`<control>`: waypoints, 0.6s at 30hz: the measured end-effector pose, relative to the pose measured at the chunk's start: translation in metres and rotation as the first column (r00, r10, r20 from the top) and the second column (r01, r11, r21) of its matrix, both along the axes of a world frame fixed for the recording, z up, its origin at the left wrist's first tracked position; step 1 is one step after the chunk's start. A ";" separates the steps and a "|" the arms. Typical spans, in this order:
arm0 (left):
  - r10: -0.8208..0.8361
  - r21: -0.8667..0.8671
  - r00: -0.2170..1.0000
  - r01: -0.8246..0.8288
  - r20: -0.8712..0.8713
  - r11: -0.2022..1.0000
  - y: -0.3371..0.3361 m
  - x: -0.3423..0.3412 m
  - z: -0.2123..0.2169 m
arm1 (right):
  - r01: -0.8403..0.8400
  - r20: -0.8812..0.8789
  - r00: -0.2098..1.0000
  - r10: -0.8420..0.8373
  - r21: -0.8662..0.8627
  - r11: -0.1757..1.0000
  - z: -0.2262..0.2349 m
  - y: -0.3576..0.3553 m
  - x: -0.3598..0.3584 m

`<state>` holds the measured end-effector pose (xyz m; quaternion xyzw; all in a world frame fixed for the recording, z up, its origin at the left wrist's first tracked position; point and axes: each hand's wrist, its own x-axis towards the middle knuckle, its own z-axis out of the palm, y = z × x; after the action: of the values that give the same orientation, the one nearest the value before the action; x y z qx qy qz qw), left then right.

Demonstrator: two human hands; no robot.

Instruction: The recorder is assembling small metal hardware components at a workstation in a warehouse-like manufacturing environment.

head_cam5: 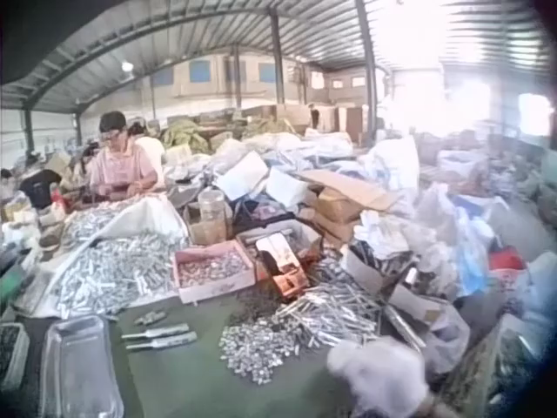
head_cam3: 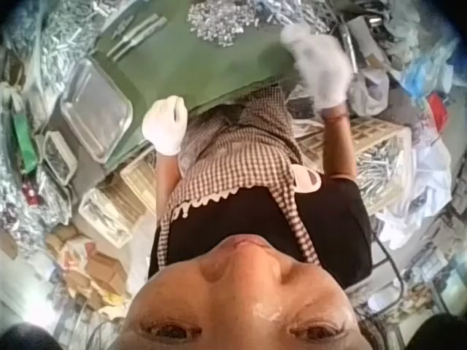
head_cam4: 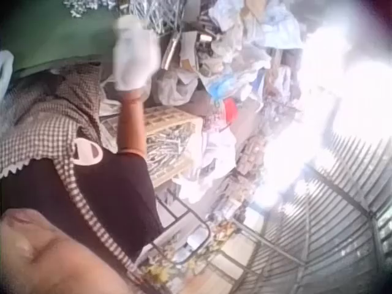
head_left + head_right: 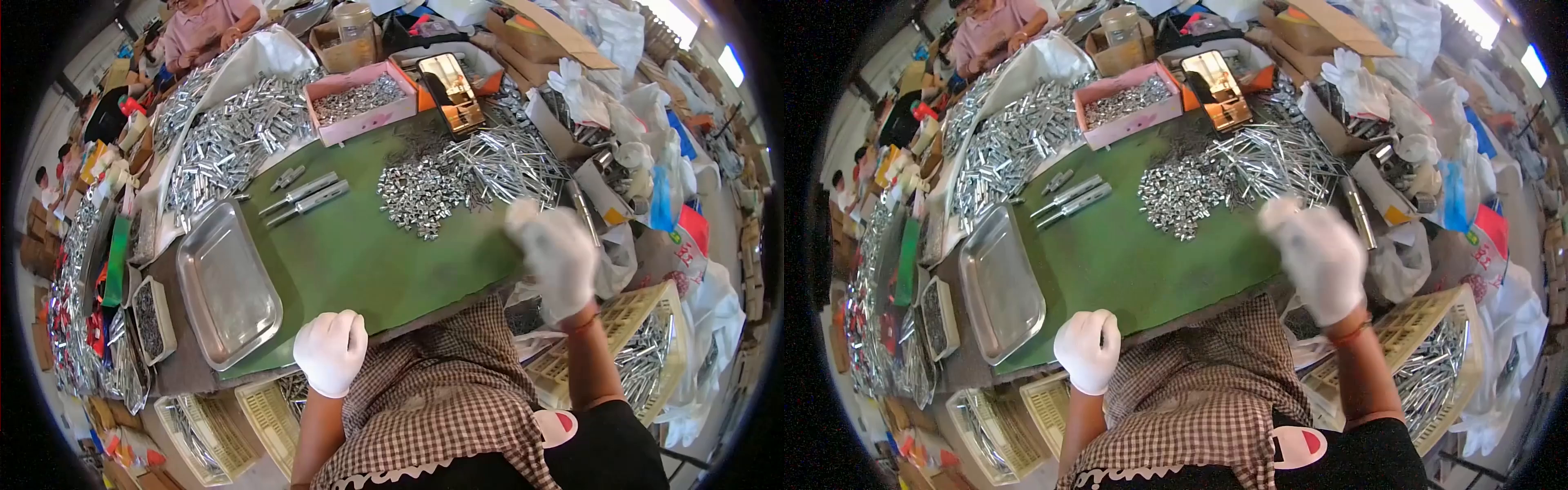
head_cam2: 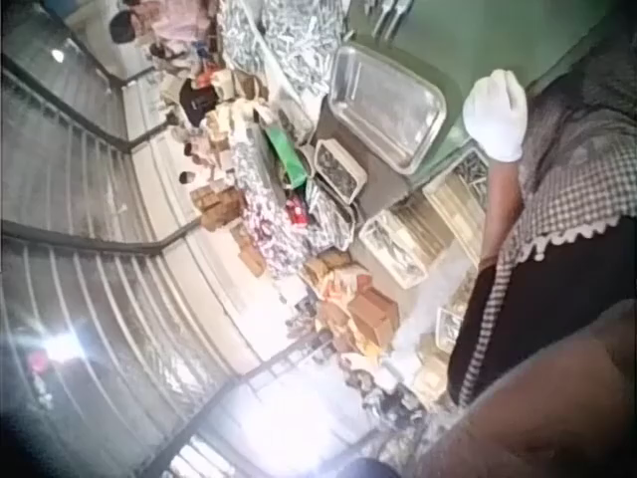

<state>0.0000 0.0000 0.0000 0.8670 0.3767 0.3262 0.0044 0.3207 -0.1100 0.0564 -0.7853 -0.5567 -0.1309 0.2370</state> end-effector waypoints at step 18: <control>0.021 0.017 0.966 -0.017 -0.258 1.000 0.130 0.064 0.045 | -0.130 -0.331 0.923 0.197 0.214 0.968 -0.038 0.037 -0.050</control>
<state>0.0638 0.1298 0.0452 0.8985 0.3800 0.2131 -0.0540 0.2706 -0.0730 0.0180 -0.7207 -0.5546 -0.0208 0.4154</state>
